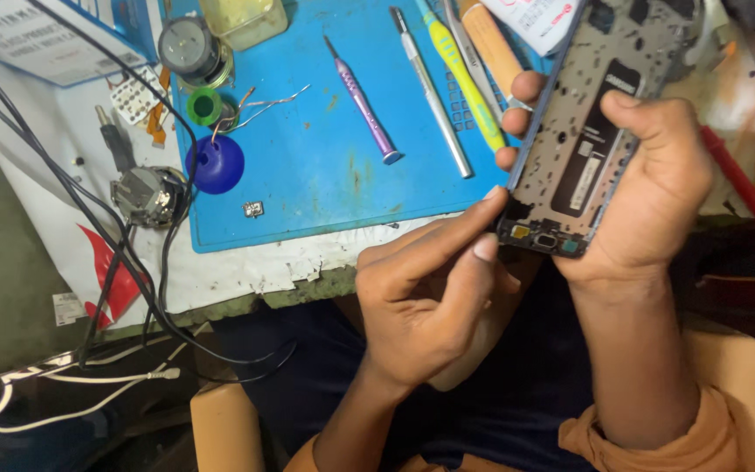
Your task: The person disassembles a Samsung smartphone at a repair bench. They use a screwdriver to work on the phone, pry off the back cover, remove the battery, handle the exposed mainboard, and connect a charging cable to the device while testing it.
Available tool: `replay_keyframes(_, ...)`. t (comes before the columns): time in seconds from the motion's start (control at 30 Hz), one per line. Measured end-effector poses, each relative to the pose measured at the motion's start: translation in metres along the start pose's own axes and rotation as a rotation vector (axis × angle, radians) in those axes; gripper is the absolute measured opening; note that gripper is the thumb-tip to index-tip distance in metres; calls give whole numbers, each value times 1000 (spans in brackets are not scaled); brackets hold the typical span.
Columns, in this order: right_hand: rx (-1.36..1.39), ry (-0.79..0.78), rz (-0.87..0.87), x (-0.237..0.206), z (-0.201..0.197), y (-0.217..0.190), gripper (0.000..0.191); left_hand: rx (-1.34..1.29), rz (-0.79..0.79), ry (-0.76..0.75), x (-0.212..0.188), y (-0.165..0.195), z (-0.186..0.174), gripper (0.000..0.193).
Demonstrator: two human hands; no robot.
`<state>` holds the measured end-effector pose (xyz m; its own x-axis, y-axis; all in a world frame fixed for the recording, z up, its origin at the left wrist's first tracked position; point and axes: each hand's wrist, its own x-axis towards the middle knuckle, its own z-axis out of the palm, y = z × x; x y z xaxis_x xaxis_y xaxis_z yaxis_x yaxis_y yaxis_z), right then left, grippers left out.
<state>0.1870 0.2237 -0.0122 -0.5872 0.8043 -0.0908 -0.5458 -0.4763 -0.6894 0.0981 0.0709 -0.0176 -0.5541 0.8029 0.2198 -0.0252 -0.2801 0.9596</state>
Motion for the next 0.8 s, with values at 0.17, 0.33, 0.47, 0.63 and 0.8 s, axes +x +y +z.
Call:
replay_keyframes(0.17,25,-112,-54,-4,-8,9,34,-85,-94,75,2,4,3,26)
replay_keyframes(0.33,108,-181,-68,-7,-9,17,33,-139,-207,109,7,11,7,33)
replay_keyframes(0.47,149,-193,-123,-9,-6,24,34,-129,-136,144,9,14,13,37)
replay_keyframes(0.63,188,-150,-140,-10,-9,23,37,-50,-154,190,1,7,26,50)
replay_keyframes(0.8,182,-227,-102,-12,-16,11,44,-68,-113,143,-9,-2,46,61)
